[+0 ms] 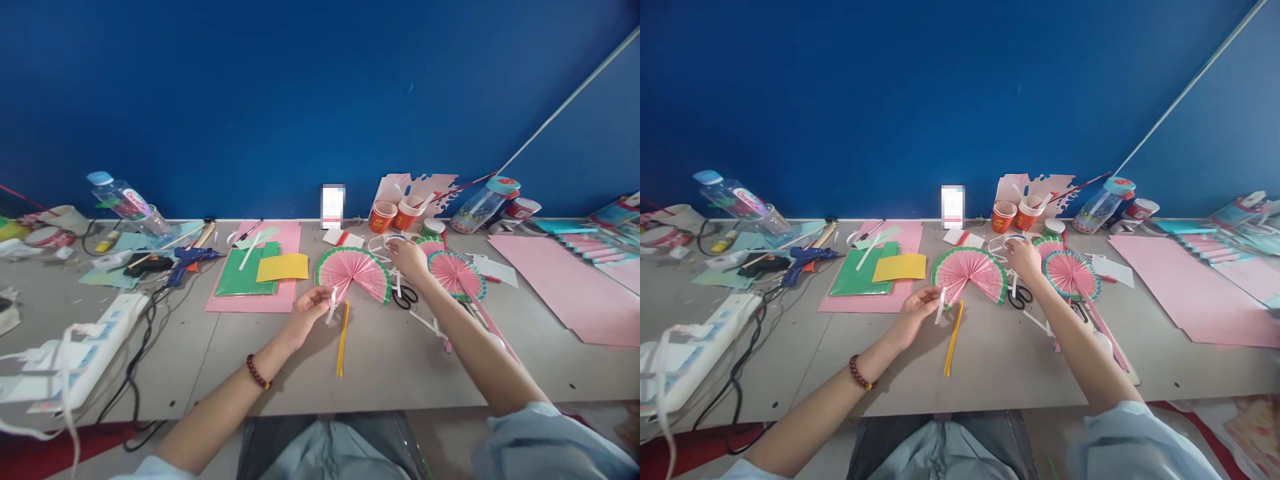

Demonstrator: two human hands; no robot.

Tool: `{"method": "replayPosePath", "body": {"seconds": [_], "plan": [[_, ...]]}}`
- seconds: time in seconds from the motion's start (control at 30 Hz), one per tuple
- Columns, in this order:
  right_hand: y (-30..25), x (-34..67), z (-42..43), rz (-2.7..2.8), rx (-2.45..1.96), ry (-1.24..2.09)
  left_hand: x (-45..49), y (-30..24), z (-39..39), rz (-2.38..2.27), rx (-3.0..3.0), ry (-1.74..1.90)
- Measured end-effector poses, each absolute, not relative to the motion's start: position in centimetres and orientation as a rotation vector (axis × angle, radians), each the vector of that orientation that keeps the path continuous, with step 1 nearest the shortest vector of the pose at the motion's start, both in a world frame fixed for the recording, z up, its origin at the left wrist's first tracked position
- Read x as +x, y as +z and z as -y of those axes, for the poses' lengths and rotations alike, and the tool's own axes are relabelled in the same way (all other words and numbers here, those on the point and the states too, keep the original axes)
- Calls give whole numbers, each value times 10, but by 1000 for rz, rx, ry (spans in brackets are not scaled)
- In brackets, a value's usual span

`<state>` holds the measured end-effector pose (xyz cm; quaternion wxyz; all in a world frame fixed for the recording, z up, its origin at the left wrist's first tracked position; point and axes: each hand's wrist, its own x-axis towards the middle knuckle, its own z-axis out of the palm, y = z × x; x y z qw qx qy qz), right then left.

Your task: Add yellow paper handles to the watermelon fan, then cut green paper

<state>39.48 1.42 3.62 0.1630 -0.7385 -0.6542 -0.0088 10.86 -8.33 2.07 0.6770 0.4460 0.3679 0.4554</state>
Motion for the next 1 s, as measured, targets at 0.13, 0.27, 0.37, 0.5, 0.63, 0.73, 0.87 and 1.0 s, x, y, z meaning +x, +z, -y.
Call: {"method": "replayPosePath", "body": {"seconds": [0.13,0.27,0.37,0.5,0.63,0.73,0.87,1.0], "plan": [[23,397,-20,1838,-2079,-6,111,24,85,-842,1051,979],[16,402,-25,1857,-1928,33,112,25,86,-808,1036,948],[19,398,-25,1893,-1869,44,112,25,86,-789,1026,976],[33,368,0,1839,-1719,105,113,22,86,-785,1082,1002],[46,321,47,1717,-1490,686,115,19,87,-796,1202,1043],[45,296,73,1558,-1262,1218,116,18,88,-791,1248,1052],[32,285,84,1291,-1187,1423,117,18,89,-741,1287,1040],[21,286,84,1195,-1107,1565,116,19,91,-744,1385,990]]}}
